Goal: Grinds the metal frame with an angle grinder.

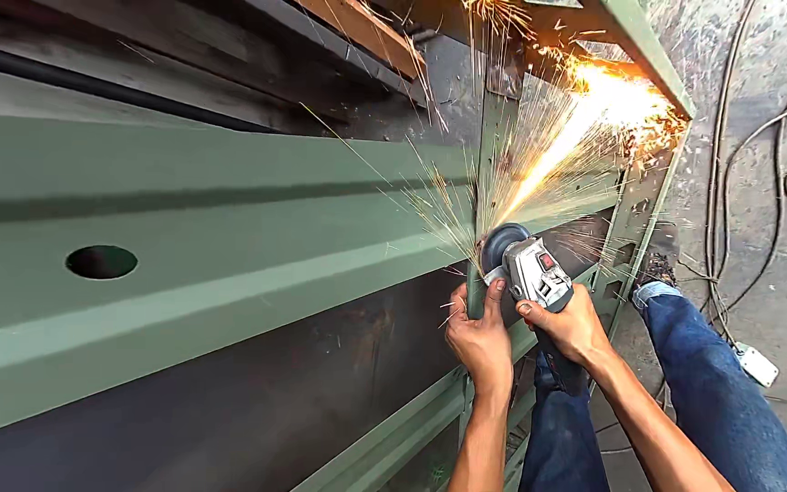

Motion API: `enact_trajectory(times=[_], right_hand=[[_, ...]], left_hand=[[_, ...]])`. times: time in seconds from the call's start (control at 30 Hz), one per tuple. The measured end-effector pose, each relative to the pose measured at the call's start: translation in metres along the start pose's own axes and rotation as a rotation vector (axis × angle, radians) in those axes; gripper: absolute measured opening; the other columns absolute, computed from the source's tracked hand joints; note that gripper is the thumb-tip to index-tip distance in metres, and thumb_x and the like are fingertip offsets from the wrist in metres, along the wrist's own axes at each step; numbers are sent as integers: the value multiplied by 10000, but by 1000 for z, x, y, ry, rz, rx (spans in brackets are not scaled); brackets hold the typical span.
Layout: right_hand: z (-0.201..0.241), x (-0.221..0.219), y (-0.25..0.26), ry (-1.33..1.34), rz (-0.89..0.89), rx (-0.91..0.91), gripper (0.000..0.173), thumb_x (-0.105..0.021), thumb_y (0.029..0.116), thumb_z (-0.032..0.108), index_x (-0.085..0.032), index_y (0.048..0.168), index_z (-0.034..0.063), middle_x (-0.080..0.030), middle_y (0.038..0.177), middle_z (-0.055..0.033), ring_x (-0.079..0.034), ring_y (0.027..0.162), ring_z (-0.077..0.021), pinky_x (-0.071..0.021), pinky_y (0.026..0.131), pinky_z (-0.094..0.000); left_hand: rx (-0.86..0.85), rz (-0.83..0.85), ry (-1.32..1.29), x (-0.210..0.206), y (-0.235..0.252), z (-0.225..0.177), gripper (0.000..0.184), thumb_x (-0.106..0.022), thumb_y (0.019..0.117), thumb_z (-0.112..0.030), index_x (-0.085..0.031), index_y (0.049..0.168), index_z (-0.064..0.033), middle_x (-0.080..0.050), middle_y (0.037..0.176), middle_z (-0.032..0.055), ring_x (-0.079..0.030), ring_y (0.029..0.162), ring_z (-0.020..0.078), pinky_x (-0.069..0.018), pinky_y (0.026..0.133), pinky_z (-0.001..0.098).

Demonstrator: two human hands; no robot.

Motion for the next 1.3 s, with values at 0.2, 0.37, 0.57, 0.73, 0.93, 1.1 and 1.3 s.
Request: enact_trajectory(times=[0.2, 0.37, 0.57, 0.73, 0.93, 1.1, 1.3], right_hand=[[0, 1, -1, -13, -4, -13, 597, -766, 650, 796, -728, 862, 239, -695, 676, 56, -673, 578, -101, -599, 554, -374], [6, 2, -1, -36, -11, 5, 595, -755, 658, 802, -729, 858, 242, -693, 679, 65, -670, 582, -91, -594, 552, -376], [16, 3, -2, -73, -30, 28, 617, -742, 653, 815, -729, 884, 244, -696, 703, 73, -673, 604, -79, -597, 567, -380], [-5, 6, -2, -30, -7, -63, 644, -744, 635, 836, -729, 871, 237, -706, 689, 38, -690, 593, -123, -612, 569, -400], [14, 5, 1, -62, -13, 8, 619, -734, 652, 833, -725, 864, 251, -692, 685, 73, -669, 589, -86, -588, 550, -376], [3, 10, 2, -69, -35, -42, 640, -723, 629, 856, -726, 850, 255, -692, 678, 66, -673, 584, -99, -594, 554, -390], [12, 7, 1, -56, -30, -9, 626, -726, 647, 843, -728, 860, 254, -689, 679, 68, -666, 581, -92, -588, 545, -378]], left_hand=[[-7, 0, -25, 0, -1, 0, 376, -823, 835, -437, -725, 1068, -158, -709, 801, -41, -670, 710, 71, -577, 672, 329], [-20, 4, -30, 0, 0, -1, 352, -815, 845, -433, -725, 1057, -167, -714, 805, -41, -674, 716, 78, -573, 673, 349], [3, 25, -56, 0, 0, -1, 349, -790, 866, -445, -724, 1065, -166, -716, 806, -43, -673, 703, 78, -576, 651, 337], [14, 15, 6, -1, 0, -2, 417, -850, 794, -468, -716, 1048, -167, -700, 777, -37, -665, 682, 94, -574, 652, 372], [16, -4, -9, 0, 0, -3, 382, -800, 841, -488, -727, 1050, -176, -710, 802, -43, -672, 705, 84, -575, 656, 350], [33, -25, -9, -3, 0, -4, 410, -859, 782, -469, -713, 1011, -161, -687, 762, -38, -657, 678, 94, -565, 639, 362], [30, -17, -38, -1, 1, -3, 395, -826, 816, -480, -728, 1039, -169, -715, 806, -43, -678, 714, 70, -583, 665, 331]])
Point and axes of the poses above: each hand's wrist, its own y-axis towards the middle knuckle, its own x-axis out of the back of the hand, z = x × y, the point moved 10 cm from there along y, towards the middle knuckle
